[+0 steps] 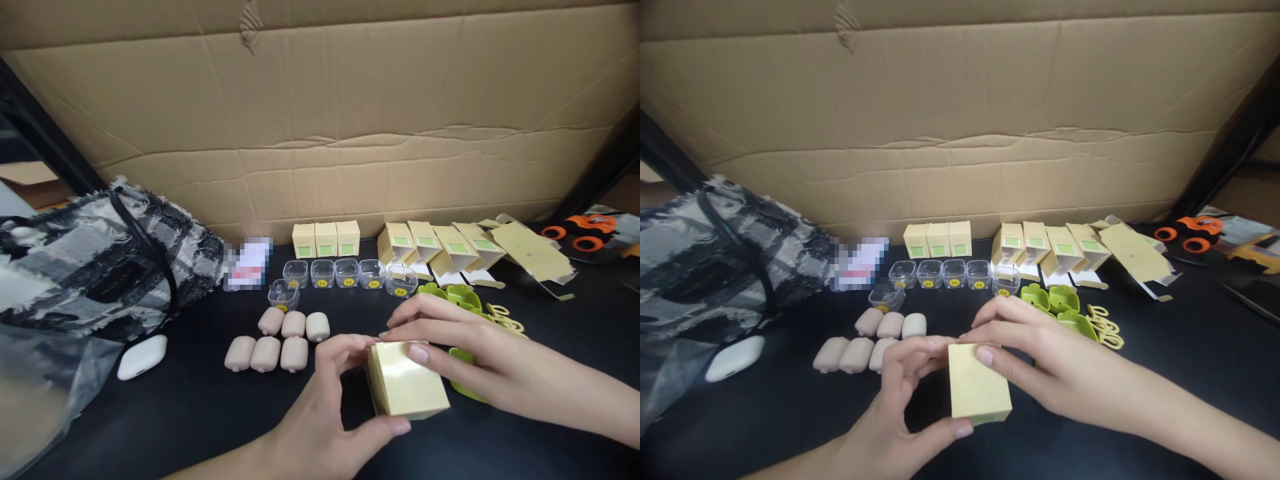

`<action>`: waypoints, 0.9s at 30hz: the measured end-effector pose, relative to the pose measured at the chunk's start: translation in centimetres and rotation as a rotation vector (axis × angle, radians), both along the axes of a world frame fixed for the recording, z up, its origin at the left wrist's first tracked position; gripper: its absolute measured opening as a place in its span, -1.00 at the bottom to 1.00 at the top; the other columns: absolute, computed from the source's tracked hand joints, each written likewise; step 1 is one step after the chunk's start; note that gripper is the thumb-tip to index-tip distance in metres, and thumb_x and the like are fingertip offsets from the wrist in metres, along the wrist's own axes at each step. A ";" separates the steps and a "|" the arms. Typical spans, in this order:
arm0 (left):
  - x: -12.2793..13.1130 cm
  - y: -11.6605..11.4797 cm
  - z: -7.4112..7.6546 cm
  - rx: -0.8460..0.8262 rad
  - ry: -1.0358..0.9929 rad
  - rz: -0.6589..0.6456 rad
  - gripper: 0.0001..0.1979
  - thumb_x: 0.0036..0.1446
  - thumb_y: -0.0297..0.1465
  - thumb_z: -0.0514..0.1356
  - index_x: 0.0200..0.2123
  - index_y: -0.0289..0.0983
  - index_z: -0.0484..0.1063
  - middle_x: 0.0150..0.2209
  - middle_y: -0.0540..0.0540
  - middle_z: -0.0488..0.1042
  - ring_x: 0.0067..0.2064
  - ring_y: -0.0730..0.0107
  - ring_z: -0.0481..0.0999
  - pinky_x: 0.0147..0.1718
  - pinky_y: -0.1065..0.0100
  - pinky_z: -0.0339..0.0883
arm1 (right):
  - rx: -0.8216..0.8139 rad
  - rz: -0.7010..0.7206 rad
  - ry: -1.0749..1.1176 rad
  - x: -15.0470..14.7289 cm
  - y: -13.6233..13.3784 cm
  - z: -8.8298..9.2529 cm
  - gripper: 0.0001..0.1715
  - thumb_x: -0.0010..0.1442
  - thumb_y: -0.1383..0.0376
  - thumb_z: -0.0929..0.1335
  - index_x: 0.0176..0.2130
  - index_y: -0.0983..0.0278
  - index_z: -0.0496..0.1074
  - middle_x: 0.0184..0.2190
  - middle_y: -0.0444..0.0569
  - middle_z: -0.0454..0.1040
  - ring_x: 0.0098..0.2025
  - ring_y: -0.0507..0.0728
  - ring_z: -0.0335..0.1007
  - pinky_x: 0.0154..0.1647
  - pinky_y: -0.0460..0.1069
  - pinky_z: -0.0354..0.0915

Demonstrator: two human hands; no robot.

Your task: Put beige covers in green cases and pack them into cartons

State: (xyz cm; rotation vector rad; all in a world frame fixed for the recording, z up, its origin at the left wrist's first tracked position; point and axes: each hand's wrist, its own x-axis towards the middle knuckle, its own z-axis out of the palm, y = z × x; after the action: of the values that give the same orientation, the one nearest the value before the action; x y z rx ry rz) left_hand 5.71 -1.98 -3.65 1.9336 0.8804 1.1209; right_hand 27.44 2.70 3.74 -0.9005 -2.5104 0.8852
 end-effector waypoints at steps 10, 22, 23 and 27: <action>-0.2 0.0 0.1 0.022 0.097 -0.030 -0.27 0.08 -0.43 0.28 0.16 0.06 -0.10 0.09 -0.05 0.24 0.13 0.25 0.36 0.12 0.20 0.29 | -0.157 -0.149 0.113 -0.5 0.3 -1.6 -0.65 0.30 0.08 0.24 -0.01 0.11 0.44 -0.14 -0.07 0.47 -0.10 0.13 0.41 -0.14 -0.02 0.34; -0.3 0.2 0.5 0.044 0.157 -0.035 -0.35 0.09 -0.40 0.27 0.13 0.04 -0.03 0.11 -0.03 0.23 0.13 0.28 0.34 0.13 0.22 0.27 | -0.138 -0.155 0.210 -0.8 0.1 -1.3 -0.77 0.27 0.12 0.29 -0.23 0.16 0.47 -0.26 -0.11 0.47 -0.18 0.08 0.40 -0.15 -0.04 0.28; -0.2 0.2 0.5 0.047 0.157 -0.037 -0.35 0.08 -0.40 0.27 0.12 0.04 -0.03 0.11 -0.03 0.23 0.13 0.28 0.34 0.12 0.23 0.27 | -0.139 -0.157 0.210 -0.8 0.1 -1.4 -0.77 0.27 0.12 0.29 -0.24 0.17 0.47 -0.27 -0.10 0.47 -0.20 0.08 0.40 -0.16 -0.04 0.28; -0.2 0.2 0.7 0.042 0.158 -0.031 -0.36 0.07 -0.40 0.28 0.12 0.02 0.00 0.10 -0.02 0.24 0.12 0.29 0.34 0.12 0.23 0.27 | -0.183 -0.168 0.195 -1.0 0.1 -1.6 -0.73 0.26 0.09 0.28 -0.26 0.18 0.48 -0.28 -0.08 0.47 -0.22 0.09 0.39 -0.19 -0.01 0.29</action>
State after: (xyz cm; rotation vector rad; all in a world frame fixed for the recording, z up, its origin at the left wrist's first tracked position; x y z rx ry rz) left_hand 5.50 -1.73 -3.00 2.0852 0.9144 0.9860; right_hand 26.45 2.83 2.11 -1.0116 -2.1808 1.1022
